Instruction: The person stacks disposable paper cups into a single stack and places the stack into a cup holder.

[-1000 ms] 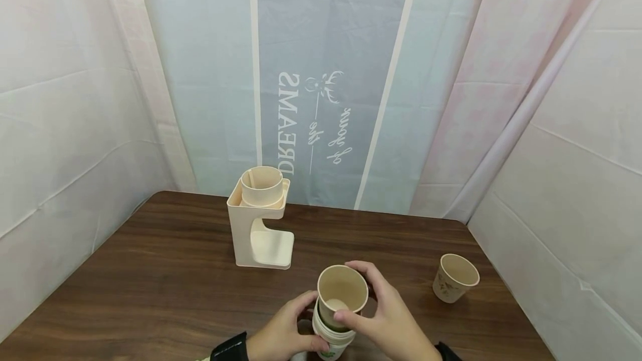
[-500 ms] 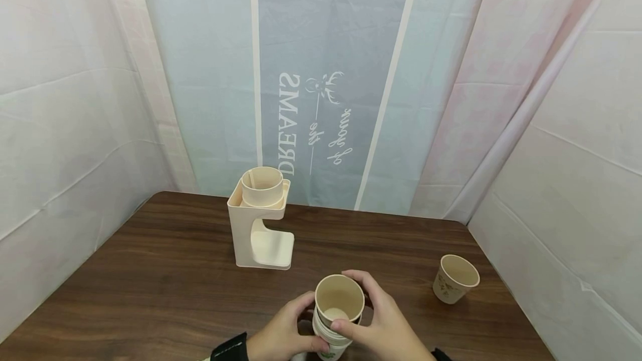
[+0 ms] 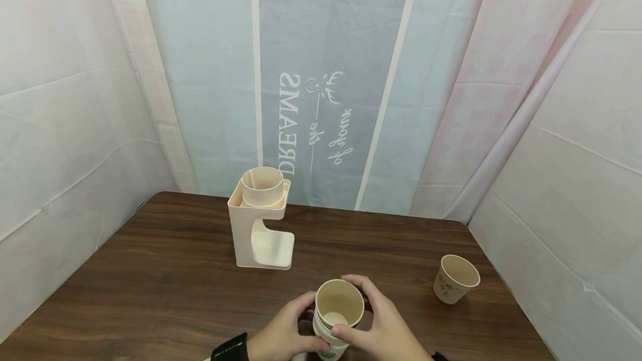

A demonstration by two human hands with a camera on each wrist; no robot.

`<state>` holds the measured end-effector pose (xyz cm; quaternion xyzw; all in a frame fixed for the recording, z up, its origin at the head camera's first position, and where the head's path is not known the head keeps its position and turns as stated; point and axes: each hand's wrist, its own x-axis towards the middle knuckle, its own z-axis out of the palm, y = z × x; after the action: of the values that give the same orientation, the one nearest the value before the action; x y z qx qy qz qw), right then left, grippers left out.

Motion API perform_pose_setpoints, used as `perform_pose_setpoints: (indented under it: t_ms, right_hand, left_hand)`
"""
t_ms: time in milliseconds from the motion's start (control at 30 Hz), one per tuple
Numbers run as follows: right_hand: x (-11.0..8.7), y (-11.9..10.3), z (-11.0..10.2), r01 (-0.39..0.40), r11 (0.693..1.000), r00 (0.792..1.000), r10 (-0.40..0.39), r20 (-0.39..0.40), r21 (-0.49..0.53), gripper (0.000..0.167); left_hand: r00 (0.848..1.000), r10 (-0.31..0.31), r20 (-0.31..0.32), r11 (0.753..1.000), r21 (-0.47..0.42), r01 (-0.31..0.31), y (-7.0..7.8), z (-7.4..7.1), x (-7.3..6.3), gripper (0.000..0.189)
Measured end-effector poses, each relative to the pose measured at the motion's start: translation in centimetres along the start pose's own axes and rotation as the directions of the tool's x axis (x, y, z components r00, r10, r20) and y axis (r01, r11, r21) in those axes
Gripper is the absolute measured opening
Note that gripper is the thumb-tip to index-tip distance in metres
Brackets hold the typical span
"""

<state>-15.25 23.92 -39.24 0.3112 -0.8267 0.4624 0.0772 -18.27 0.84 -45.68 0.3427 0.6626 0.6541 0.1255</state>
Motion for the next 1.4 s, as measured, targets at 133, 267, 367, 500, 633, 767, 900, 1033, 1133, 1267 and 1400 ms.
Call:
perform_pose_setpoints:
  t_ms: [133, 267, 367, 500, 633, 767, 900, 1033, 1133, 1267, 1400]
  right_hand:
    - [-0.17, 0.12, 0.11, 0.001, 1.0, 1.0, -0.001, -0.014, -0.021, 0.069]
    - [-0.22, 0.19, 0.19, 0.022, 0.999, 1.0, -0.023, -0.02, -0.027, 0.071]
    - [-0.21, 0.22, 0.22, 0.023, 1.0, 1.0, -0.023, -0.01, -0.008, 0.071]
    - [-0.2, 0.23, 0.25, 0.009, 1.0, 1.0, -0.009, 0.003, 0.012, 0.069]
    - [-0.24, 0.2, 0.26, -0.001, 1.0, 1.0, 0.001, 0.009, 0.015, 0.068]
    - [-0.28, 0.18, 0.25, 0.0, 1.0, 1.0, -0.001, 0.015, 0.02, 0.069]
    - [-0.31, 0.23, 0.22, -0.001, 1.0, 1.0, 0.0, 0.023, 0.027, 0.07]
    - [-0.38, 0.3, 0.18, -0.015, 0.999, 0.999, 0.014, 0.031, 0.04, 0.07]
    - [-0.4, 0.32, 0.15, -0.01, 0.999, 0.999, 0.009, 0.034, 0.044, 0.071]
    - [-0.42, 0.42, 0.09, 0.004, 0.999, 0.999, -0.006, 0.039, 0.044, 0.073]
    - [-0.44, 0.74, -0.03, 0.039, 0.998, 0.998, -0.041, 0.046, 0.051, 0.077]
  left_hand:
    - [1.0, 0.002, -0.001, 1.0, 0.004, -0.002, 0.01, -0.04, 0.0, 0.063]
    - [1.0, 0.005, -0.007, 1.0, 0.019, -0.005, 0.05, -0.04, -0.02, 0.063]
    - [1.0, 0.005, -0.007, 1.0, 0.019, -0.005, 0.07, -0.04, -0.04, 0.063]
    - [1.0, 0.013, -0.008, 1.0, 0.026, -0.013, 0.05, -0.07, -0.02, 0.063]
    - [1.0, 0.012, -0.005, 1.0, 0.028, -0.012, 0.04, -0.11, 0.0, 0.063]
    - [1.0, 0.004, -0.003, 1.0, 0.024, -0.003, 0.04, -0.12, -0.03, 0.063]
    - [1.0, 0.006, -0.003, 1.0, 0.029, -0.005, -0.03, -0.14, -0.01, 0.064]
    - [1.0, 0.001, -0.006, 1.0, 0.026, -0.001, -0.08, -0.1, -0.02, 0.064]
    - [1.0, -0.002, -0.005, 1.0, 0.022, 0.002, -0.07, -0.08, -0.02, 0.063]
    - [1.0, -0.002, -0.004, 1.0, 0.022, 0.002, -0.02, -0.09, 0.0, 0.063]
    - [1.0, 0.002, -0.005, 1.0, 0.025, -0.002, -0.03, -0.07, -0.01, 0.063]
